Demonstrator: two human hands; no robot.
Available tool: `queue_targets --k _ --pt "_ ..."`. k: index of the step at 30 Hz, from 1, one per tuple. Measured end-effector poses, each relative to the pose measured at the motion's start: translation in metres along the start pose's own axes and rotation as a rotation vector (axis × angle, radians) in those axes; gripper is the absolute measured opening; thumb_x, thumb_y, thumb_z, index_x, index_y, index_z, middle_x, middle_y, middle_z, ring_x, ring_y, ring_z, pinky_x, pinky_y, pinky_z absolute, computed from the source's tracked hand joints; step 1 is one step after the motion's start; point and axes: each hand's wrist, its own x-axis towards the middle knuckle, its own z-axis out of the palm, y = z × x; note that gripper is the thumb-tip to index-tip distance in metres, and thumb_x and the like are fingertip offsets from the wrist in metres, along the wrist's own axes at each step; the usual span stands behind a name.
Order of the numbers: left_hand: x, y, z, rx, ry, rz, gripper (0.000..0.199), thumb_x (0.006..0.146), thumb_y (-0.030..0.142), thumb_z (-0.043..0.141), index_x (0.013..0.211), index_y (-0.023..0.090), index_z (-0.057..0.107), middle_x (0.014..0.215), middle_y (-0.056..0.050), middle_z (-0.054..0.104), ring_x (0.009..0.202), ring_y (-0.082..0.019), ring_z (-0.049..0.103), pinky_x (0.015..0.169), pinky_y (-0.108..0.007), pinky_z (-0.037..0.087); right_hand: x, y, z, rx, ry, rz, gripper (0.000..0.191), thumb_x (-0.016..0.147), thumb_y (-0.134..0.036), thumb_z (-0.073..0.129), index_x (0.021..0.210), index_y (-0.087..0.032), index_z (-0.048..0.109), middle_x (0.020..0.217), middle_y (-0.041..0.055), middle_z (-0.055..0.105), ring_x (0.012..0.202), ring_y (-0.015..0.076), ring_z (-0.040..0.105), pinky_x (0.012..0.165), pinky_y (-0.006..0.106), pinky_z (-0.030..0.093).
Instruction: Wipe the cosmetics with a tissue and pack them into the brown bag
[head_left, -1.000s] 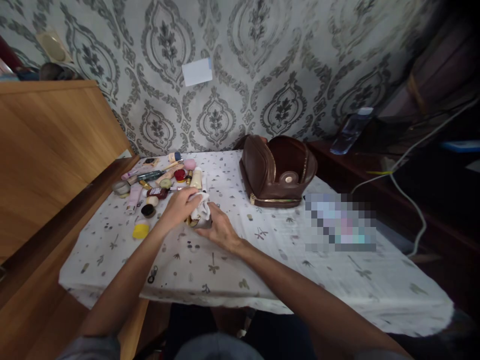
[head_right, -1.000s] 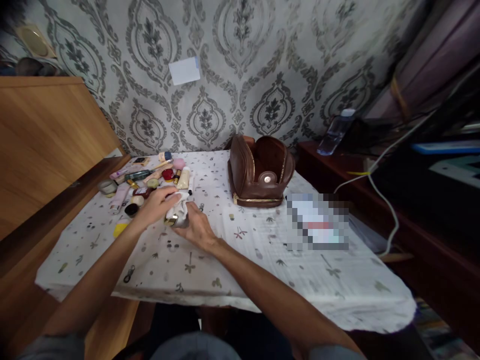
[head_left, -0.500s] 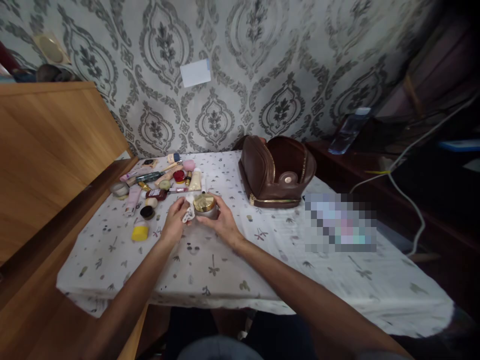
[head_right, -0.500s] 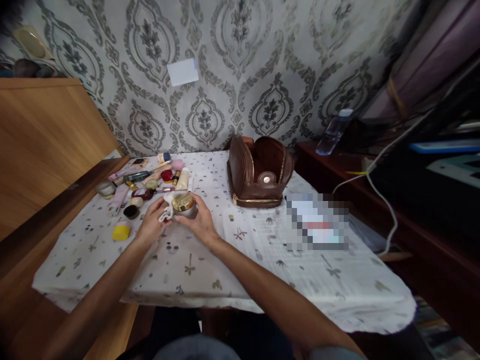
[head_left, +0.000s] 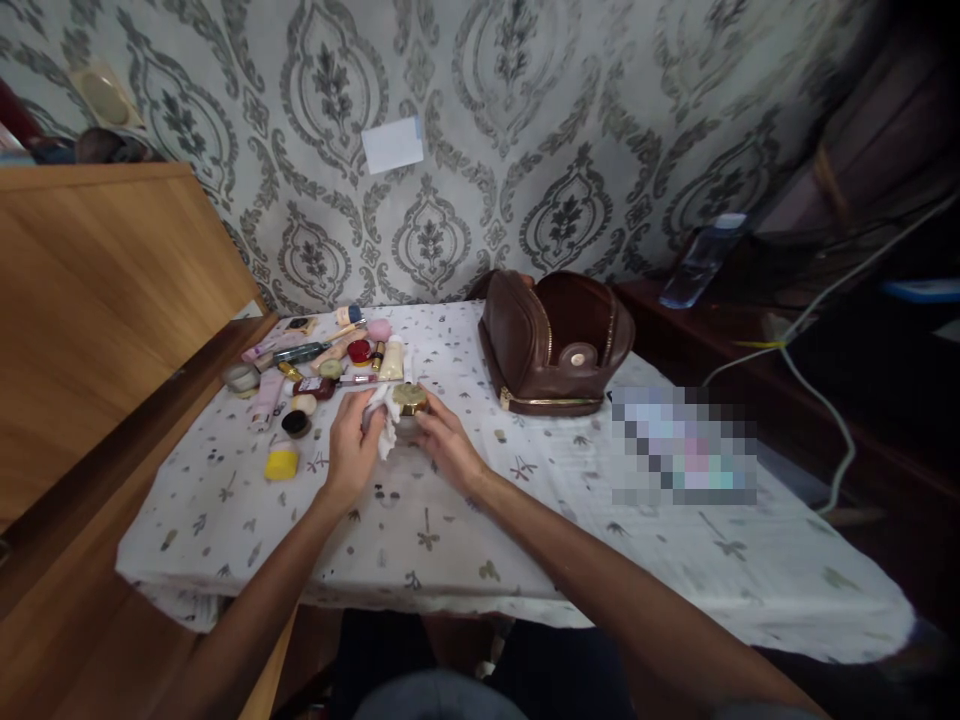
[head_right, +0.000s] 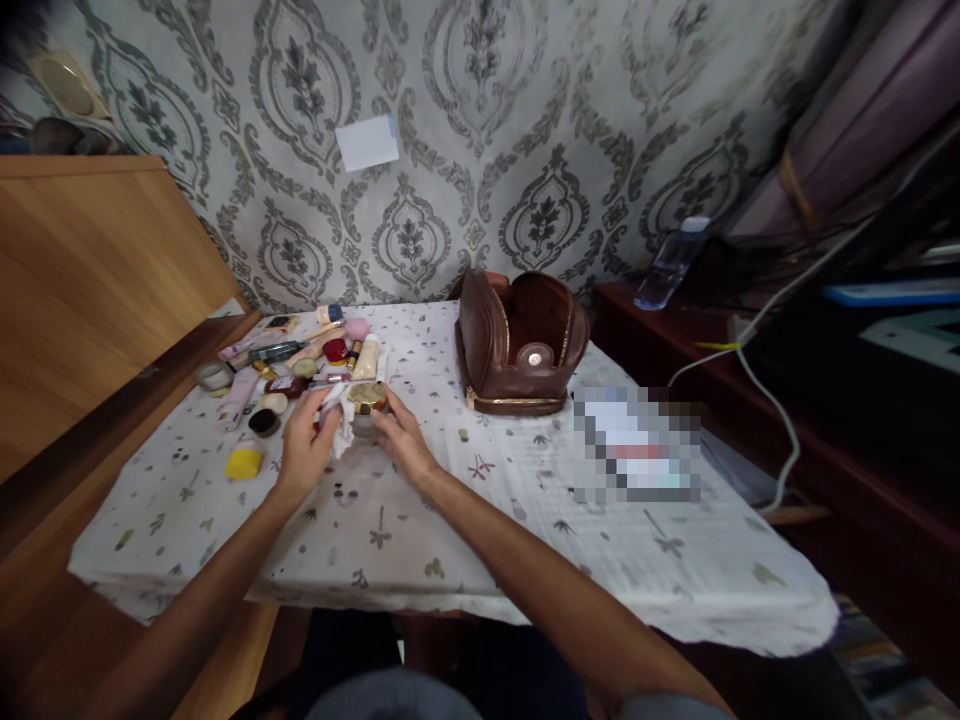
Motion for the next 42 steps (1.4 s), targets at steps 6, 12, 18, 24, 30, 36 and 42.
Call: queue_targets --k 6,12,18,24,30,36,42 --pt "-0.011 0.012 0.004 0.269 -0.048 0.252 0.032 0.097 0.025 0.045 0.126 0.023 0.061 0.105 -0.008 0.058 0.099 -0.020 0.058 0.085 -0.032 0.049 0.002 -0.007 0.003 0.239 0.005 0.162 0.045 0.078 -0.058 0.064 0.108 -0.025 0.065 0.113 0.0034 0.071 0.097 0.0224 0.066 0.082 0.036 0.056" --pt "-0.022 0.016 0.014 0.364 -0.065 0.437 0.033 0.097 0.019 0.046 0.122 0.027 0.065 0.106 -0.009 0.060 0.101 -0.021 0.056 0.079 -0.030 0.050 0.003 -0.012 0.000 0.310 0.024 0.226 0.041 0.072 -0.053 0.073 0.098 -0.022 0.068 0.105 0.0035 0.073 0.095 0.0221 0.067 0.082 0.033 0.054" --pt "-0.011 0.019 0.007 0.144 -0.024 0.250 0.033 0.097 0.025 0.046 0.126 0.023 0.060 0.107 -0.008 0.059 0.103 -0.021 0.058 0.090 -0.035 0.050 -0.001 -0.019 0.001 0.359 -0.008 0.288 0.030 0.072 -0.046 0.076 0.089 -0.023 0.066 0.087 0.0004 0.072 0.075 0.0160 0.064 0.059 0.025 0.051" --pt "0.007 0.019 -0.004 -0.052 -0.016 0.119 0.028 0.095 0.023 0.048 0.119 0.022 0.061 0.110 -0.007 0.064 0.108 -0.021 0.060 0.094 -0.034 0.048 -0.004 -0.019 0.005 0.366 -0.038 0.354 0.035 0.071 -0.047 0.078 0.094 -0.023 0.067 0.092 0.0017 0.072 0.074 0.0159 0.066 0.055 0.023 0.051" --pt "-0.010 0.015 -0.007 -0.002 -0.126 0.232 0.028 0.096 0.020 0.046 0.115 0.022 0.066 0.099 -0.006 0.059 0.094 -0.018 0.059 0.083 -0.031 0.050 0.003 -0.015 -0.003 0.390 -0.036 0.350 0.036 0.083 -0.055 0.064 0.093 -0.021 0.064 0.081 0.0015 0.070 0.061 0.0146 0.060 0.050 0.024 0.048" --pt "-0.013 0.015 -0.005 0.029 -0.167 0.229 0.026 0.094 0.024 0.050 0.113 0.022 0.068 0.098 -0.005 0.060 0.096 -0.019 0.058 0.086 -0.032 0.048 0.008 -0.015 -0.007 0.530 0.012 0.361 0.032 0.086 -0.053 0.062 0.094 -0.022 0.061 0.079 -0.0005 0.070 0.069 0.0166 0.063 0.061 0.028 0.055" --pt "0.000 0.018 0.004 0.122 -0.140 0.200 0.027 0.093 0.025 0.049 0.112 0.021 0.068 0.094 -0.004 0.061 0.093 -0.020 0.058 0.086 -0.032 0.048 0.013 -0.011 -0.008 0.578 0.059 0.393 0.019 0.090 -0.040 0.061 0.093 -0.022 0.062 0.072 -0.0038 0.066 0.060 0.0123 0.058 0.053 0.021 0.050"
